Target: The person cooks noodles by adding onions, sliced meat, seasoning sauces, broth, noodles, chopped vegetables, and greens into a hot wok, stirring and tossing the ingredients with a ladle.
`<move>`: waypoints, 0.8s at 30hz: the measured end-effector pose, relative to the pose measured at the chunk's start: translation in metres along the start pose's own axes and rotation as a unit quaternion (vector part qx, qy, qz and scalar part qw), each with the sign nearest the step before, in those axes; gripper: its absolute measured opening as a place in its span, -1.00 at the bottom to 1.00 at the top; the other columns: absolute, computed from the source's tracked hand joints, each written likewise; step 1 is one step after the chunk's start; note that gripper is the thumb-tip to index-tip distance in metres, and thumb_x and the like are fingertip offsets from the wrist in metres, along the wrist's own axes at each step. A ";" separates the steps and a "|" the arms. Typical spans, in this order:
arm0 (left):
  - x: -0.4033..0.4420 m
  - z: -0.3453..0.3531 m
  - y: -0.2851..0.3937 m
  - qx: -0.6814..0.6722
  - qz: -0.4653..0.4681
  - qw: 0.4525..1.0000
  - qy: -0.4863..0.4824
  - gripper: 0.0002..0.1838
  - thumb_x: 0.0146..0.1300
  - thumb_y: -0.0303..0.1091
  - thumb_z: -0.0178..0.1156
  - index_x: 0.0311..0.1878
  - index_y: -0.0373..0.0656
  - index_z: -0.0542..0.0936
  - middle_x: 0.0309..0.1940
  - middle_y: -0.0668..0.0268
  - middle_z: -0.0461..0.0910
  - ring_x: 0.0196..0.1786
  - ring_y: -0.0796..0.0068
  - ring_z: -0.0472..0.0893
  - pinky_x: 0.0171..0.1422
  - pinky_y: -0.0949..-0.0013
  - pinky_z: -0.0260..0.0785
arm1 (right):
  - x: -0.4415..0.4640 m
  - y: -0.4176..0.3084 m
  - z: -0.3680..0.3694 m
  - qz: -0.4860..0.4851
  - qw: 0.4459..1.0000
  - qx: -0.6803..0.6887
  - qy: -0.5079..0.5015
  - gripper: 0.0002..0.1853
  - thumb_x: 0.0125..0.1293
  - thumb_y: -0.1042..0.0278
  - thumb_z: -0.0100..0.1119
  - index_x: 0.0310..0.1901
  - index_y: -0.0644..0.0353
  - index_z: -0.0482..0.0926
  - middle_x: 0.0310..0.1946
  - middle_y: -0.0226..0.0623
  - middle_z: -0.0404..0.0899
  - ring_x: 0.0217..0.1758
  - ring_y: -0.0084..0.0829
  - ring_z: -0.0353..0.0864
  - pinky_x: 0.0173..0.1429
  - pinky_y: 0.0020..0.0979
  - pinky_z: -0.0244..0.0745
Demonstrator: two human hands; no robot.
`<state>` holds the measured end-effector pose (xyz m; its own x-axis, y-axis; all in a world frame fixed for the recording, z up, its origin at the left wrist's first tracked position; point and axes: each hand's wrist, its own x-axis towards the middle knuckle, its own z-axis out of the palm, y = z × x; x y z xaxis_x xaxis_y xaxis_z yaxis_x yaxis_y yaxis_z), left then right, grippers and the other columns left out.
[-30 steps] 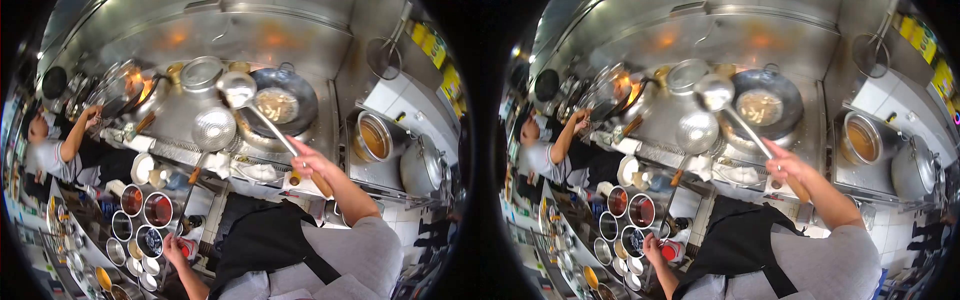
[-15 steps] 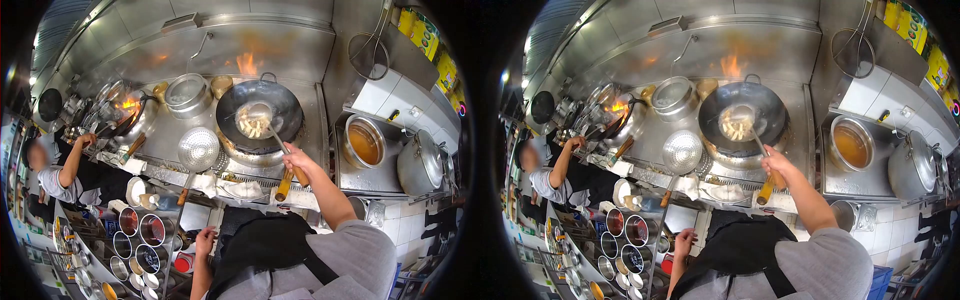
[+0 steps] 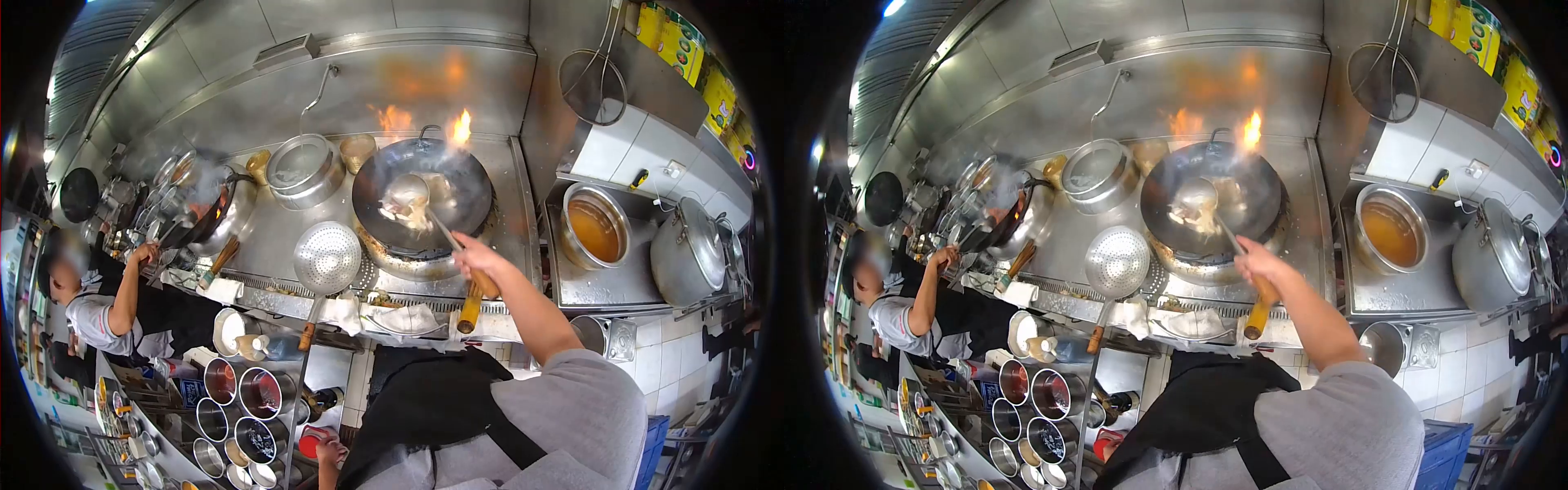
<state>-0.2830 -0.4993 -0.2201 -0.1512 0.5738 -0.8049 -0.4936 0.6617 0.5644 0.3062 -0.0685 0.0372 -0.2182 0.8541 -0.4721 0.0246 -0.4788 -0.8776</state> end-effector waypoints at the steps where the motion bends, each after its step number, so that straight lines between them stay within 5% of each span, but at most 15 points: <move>1: 0.009 -0.015 -0.012 -0.236 -0.138 0.956 -0.107 -0.70 0.27 -0.59 0.02 0.03 -0.14 0.57 -0.50 0.20 0.59 -0.60 0.42 0.54 -0.64 0.41 0.30 | 0.026 0.007 -0.014 0.000 1.000 0.013 0.006 -0.13 0.34 0.48 0.07 0.59 -0.08 -0.14 -0.39 -0.14 0.59 -0.64 -0.43 0.45 -0.54 -0.31 0.45; 2: 0.008 -0.012 -0.005 -0.159 -0.116 0.976 -0.090 -0.70 0.27 -0.58 0.03 0.03 -0.14 0.58 -0.49 0.20 0.60 -0.59 0.40 0.55 -0.62 0.38 0.32 | 0.048 0.022 -0.019 -0.001 1.000 0.014 0.008 -0.13 0.34 0.48 0.07 0.59 -0.08 -0.14 -0.39 -0.14 0.59 -0.64 -0.43 0.45 -0.54 -0.31 0.45; 3: 0.005 0.001 0.003 -0.007 -0.049 0.998 -0.048 -0.71 0.27 -0.56 0.04 0.03 -0.15 0.58 -0.48 0.19 0.61 -0.58 0.39 0.56 -0.60 0.36 0.34 | 0.069 0.037 -0.023 -0.064 0.982 -0.148 0.095 -0.12 0.33 0.47 0.08 0.59 -0.07 -0.15 -0.39 -0.12 0.59 -0.62 -0.41 0.47 -0.52 -0.30 0.47; 5: -0.002 0.031 0.029 0.290 0.045 0.955 0.048 -0.72 0.27 -0.53 0.06 0.03 -0.16 0.59 -0.46 0.18 0.62 -0.55 0.36 0.58 -0.57 0.31 0.37 | 0.102 0.083 -0.020 -0.206 0.823 -0.444 0.290 -0.10 0.31 0.44 0.10 0.59 -0.05 -0.18 -0.38 -0.07 0.59 -0.58 -0.35 0.54 -0.47 -0.27 0.52; 9: -0.001 0.105 0.075 0.425 0.132 0.894 0.044 -0.73 0.28 -0.47 0.11 0.04 -0.17 0.61 -0.43 0.15 0.66 -0.51 0.31 0.62 -0.49 0.22 0.43 | 0.014 0.053 0.028 -0.056 0.864 -0.431 0.253 -0.12 0.33 0.47 0.08 0.59 -0.06 -0.17 -0.43 -0.12 0.55 -0.61 -0.38 0.49 -0.51 -0.28 0.47; 12: 0.028 0.168 0.107 0.529 0.257 0.809 -0.005 -0.68 0.24 -0.27 0.16 -0.05 -0.25 0.68 -0.43 0.22 0.69 -0.47 0.46 0.63 -0.35 0.34 0.47 | -0.026 0.009 0.037 -0.016 0.994 -0.080 0.073 -0.15 0.35 0.52 0.04 0.59 -0.08 -0.14 -0.54 -0.29 0.45 -0.65 -0.43 0.40 -0.56 -0.32 0.40; 14: 0.018 0.269 0.149 0.582 0.311 0.745 -0.093 -0.71 0.31 -0.30 0.13 0.00 -0.22 0.65 -0.21 0.00 0.70 -0.11 0.09 0.71 -0.02 0.16 0.52 | 0.014 0.008 0.008 -0.022 0.999 -0.035 0.027 -0.15 0.35 0.51 0.04 0.59 -0.07 -0.13 -0.51 -0.27 0.48 -0.65 -0.44 0.42 -0.56 -0.32 0.42; 15: 0.014 0.324 0.171 0.548 0.446 0.693 -0.144 -0.70 0.32 -0.27 0.13 0.02 -0.20 0.65 -0.13 -0.01 0.68 -0.02 -0.02 0.66 0.06 0.11 0.50 | 0.045 0.034 -0.004 -0.022 0.999 -0.038 0.023 -0.15 0.35 0.51 0.04 0.59 -0.07 -0.13 -0.51 -0.27 0.48 -0.65 -0.44 0.42 -0.56 -0.32 0.42; 16: -0.022 0.391 0.204 0.607 0.373 0.689 -0.131 -0.70 0.32 -0.29 0.14 0.05 -0.19 0.64 -0.06 -0.03 0.66 0.05 0.01 0.64 0.14 0.12 0.48 | 0.083 0.067 -0.018 -0.145 0.955 -0.223 0.131 -0.14 0.34 0.51 0.05 0.59 -0.07 -0.12 -0.51 -0.28 0.49 -0.64 -0.45 0.43 -0.56 -0.32 0.42; 17: -0.016 0.433 0.214 0.533 0.515 0.652 -0.157 -0.71 0.29 -0.34 0.16 0.02 -0.21 0.65 -0.04 -0.04 0.65 0.06 -0.02 0.62 0.16 0.12 0.46 | 0.083 0.073 -0.015 -0.209 0.912 -0.308 0.174 -0.14 0.34 0.51 0.05 0.59 -0.07 -0.12 -0.50 -0.28 0.49 -0.64 -0.45 0.44 -0.57 -0.32 0.42; 18: -0.026 0.475 0.234 0.529 0.532 0.641 -0.163 -0.72 0.26 -0.39 0.17 0.01 -0.23 0.64 -0.02 -0.01 0.64 0.06 -0.05 0.60 0.17 0.11 0.45 | 0.082 0.078 -0.011 -0.262 0.852 -0.390 0.229 -0.14 0.33 0.51 0.06 0.59 -0.07 -0.12 -0.50 -0.28 0.50 -0.64 -0.46 0.44 -0.57 -0.32 0.43; 20: -0.047 0.542 0.263 0.482 0.626 0.600 -0.125 -0.75 0.26 -0.40 0.17 -0.01 -0.17 0.63 -0.07 0.02 0.63 0.04 -0.03 0.60 0.16 0.07 0.44 | 0.013 0.044 0.025 -0.032 0.860 -0.462 0.215 -0.13 0.32 0.49 0.09 0.59 -0.07 -0.11 -0.47 -0.28 0.51 -0.63 -0.47 0.45 -0.57 -0.33 0.43; 21: -0.040 0.565 0.268 0.457 0.650 0.600 -0.097 -0.78 0.29 -0.35 0.15 -0.04 -0.16 0.63 -0.11 0.04 0.63 -0.01 -0.05 0.60 0.12 0.04 0.44 | -0.005 0.025 0.024 -0.037 0.858 -0.464 0.215 -0.13 0.32 0.49 0.09 0.59 -0.07 -0.11 -0.47 -0.28 0.51 -0.63 -0.47 0.45 -0.57 -0.33 0.43; 22: -0.022 0.577 0.272 0.454 0.651 0.601 -0.093 -0.78 0.29 -0.35 0.15 -0.04 -0.16 0.63 -0.11 0.04 0.63 -0.01 -0.05 0.60 0.12 0.04 0.44 | -0.022 0.012 0.020 -0.028 0.934 -0.328 0.139 -0.13 0.30 0.47 0.08 0.59 -0.03 -0.11 -0.41 -0.18 0.56 -0.58 -0.41 0.50 -0.51 -0.30 0.47; 24: 0.031 0.584 0.264 0.628 0.575 0.522 -0.046 -0.78 0.35 -0.26 0.08 -0.10 -0.12 0.63 -0.11 0.08 0.64 0.01 -0.05 0.59 0.15 0.08 0.43 | -0.023 0.010 0.007 -0.010 0.981 -0.184 0.051 -0.13 0.29 0.44 0.08 0.58 0.01 -0.12 -0.34 -0.07 0.62 -0.54 -0.36 0.55 -0.44 -0.27 0.52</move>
<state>0.0822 -0.0251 0.0103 0.3413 0.9230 0.1776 0.8387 -0.3843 0.3859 0.3049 -0.0944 0.0401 -0.1235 0.8874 -0.4442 0.3768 -0.3721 -0.8482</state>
